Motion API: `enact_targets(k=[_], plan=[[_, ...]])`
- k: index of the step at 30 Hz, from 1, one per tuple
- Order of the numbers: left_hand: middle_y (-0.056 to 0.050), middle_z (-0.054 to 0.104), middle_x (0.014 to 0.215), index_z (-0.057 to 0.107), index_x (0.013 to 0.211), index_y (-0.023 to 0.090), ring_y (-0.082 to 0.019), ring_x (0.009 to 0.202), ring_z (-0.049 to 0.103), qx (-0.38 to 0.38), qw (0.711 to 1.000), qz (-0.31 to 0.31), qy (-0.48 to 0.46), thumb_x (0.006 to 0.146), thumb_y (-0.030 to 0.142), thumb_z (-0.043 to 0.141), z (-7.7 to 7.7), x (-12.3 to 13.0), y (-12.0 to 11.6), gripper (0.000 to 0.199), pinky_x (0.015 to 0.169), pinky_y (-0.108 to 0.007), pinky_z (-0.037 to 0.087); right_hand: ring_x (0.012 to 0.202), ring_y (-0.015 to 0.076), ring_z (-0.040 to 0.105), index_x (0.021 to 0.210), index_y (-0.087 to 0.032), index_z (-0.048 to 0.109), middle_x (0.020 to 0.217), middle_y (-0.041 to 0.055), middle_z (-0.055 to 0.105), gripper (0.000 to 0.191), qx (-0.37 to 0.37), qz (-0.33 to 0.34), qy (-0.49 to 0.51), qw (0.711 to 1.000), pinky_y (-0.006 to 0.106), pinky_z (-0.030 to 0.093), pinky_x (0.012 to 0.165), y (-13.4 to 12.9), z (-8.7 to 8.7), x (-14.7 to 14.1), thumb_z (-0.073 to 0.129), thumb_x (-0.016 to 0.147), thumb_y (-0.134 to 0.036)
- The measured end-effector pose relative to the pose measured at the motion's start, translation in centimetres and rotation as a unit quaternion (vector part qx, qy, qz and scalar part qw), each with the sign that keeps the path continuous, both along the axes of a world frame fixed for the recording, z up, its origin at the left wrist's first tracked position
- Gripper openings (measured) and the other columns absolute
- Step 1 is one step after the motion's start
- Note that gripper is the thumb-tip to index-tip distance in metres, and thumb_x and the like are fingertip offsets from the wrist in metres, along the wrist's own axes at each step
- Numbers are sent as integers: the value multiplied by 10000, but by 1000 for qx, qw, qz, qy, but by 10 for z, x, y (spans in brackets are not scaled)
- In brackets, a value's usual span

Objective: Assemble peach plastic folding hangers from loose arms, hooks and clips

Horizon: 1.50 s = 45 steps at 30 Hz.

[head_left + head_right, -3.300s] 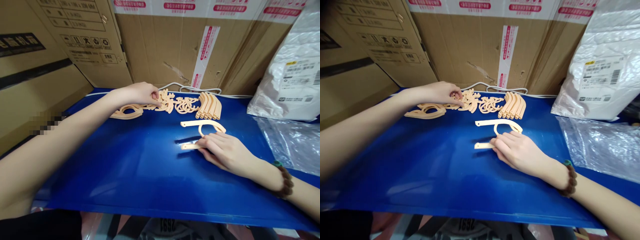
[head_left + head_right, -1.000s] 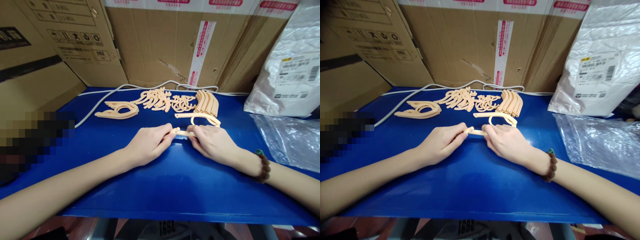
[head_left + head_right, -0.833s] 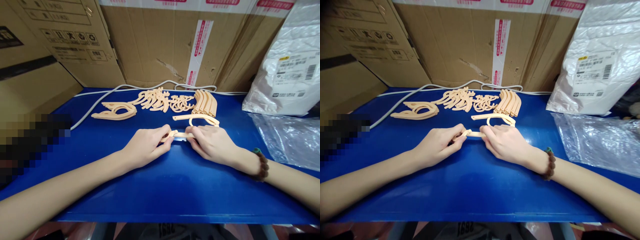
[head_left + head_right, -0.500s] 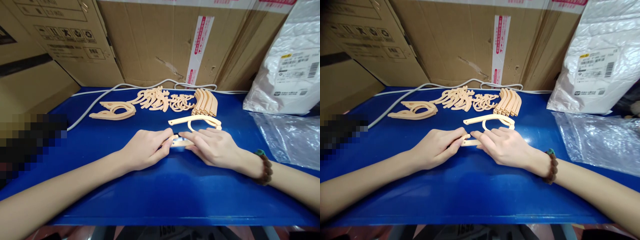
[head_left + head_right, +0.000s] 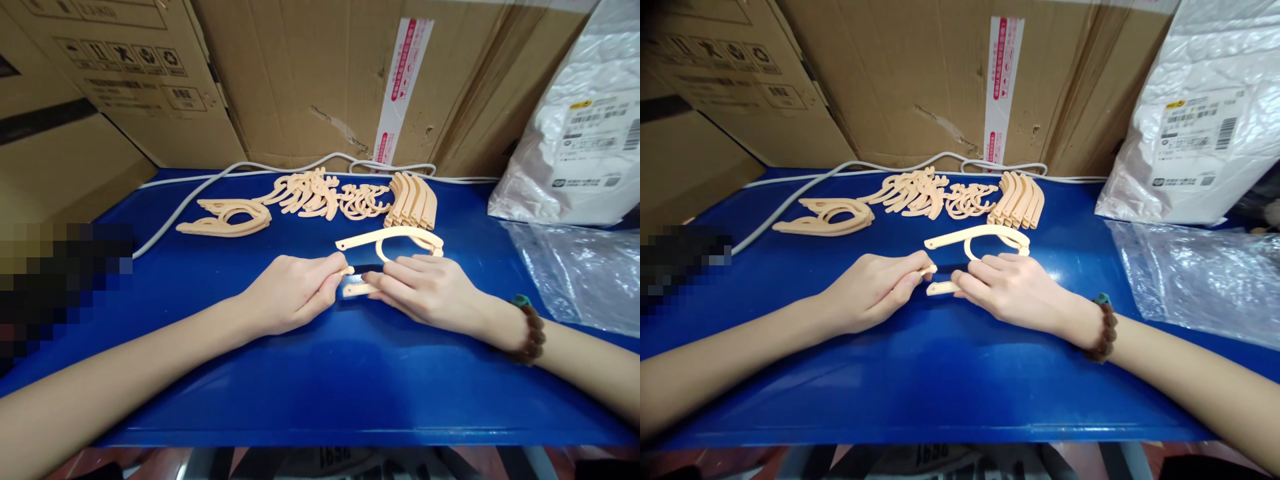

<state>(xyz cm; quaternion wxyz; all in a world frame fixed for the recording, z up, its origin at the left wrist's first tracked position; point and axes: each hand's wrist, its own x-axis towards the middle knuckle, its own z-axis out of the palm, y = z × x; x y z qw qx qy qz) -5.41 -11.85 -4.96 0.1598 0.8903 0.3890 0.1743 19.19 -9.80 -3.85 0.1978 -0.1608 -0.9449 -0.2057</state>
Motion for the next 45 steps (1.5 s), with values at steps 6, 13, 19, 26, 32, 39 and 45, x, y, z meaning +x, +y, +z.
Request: enact_targets(k=[6, 13, 19, 26, 32, 39, 45], plan=[[17, 648, 745, 492, 909, 212, -136, 603, 576, 19, 1000, 9, -1, 1015, 316, 235, -2, 1, -1, 297, 569, -267, 342, 583, 108, 532, 1020, -164, 676, 711, -15, 642, 298, -22, -22, -6, 999, 264, 366, 580, 1, -3, 3, 423, 1046, -319], [15, 656, 705, 504, 915, 214, -139, 560, 569, 27, 999, 14, 26, 1004, 321, 208, -2, 1, 0, 328, 544, -273, 330, 559, 101, 487, 1045, -174, 670, 677, -28, 612, 258, 9, -36, 14, 999, 265, 332, 563, 1, -3, 5, 454, 1038, -315], [22, 640, 686, 493, 924, 211, -143, 534, 570, 52, 998, -10, 38, 1032, 374, 245, -2, 1, 0, 316, 513, -269, 308, 548, 105, 459, 1035, -167, 668, 665, -26, 603, 257, 25, -40, 16, 999, 273, 307, 553, 1, -2, 4, 446, 1041, -297], [-1, 615, 604, 440, 828, 210, -165, 492, 582, 147, 982, -7, 117, 1036, 525, 245, -4, 7, 1, 425, 456, -264, 240, 556, 114, 470, 1028, -160, 673, 685, -20, 623, 251, 16, -30, 15, 999, 271, 329, 563, 1, -3, 4, 471, 1030, -308], [-12, 627, 610, 452, 840, 195, -155, 478, 588, 211, 967, -9, 144, 1056, 464, 190, -6, 8, 2, 433, 429, -260, 234, 545, 115, 509, 911, -150, 671, 663, -15, 643, 346, 2, -37, 22, 999, 267, 356, 562, 0, -3, 3, 404, 1051, -320], [10, 560, 570, 450, 807, 184, -139, 442, 555, 293, 943, -3, 158, 1070, 382, 162, -1, 9, 1, 437, 413, -259, 218, 539, 113, 557, 928, -176, 662, 674, -27, 664, 326, -8, -53, 9, 999, 272, 361, 558, -1, -4, 4, 402, 1049, -332], [18, 526, 568, 445, 781, 186, -133, 435, 534, 363, 914, -5, 181, 1071, 344, 169, -1, 10, 0, 431, 413, -264, 247, 542, 110, 574, 912, -169, 658, 689, -18, 680, 340, -32, -46, 8, 998, 269, 363, 558, -1, -4, 4, 390, 1052, -326]])
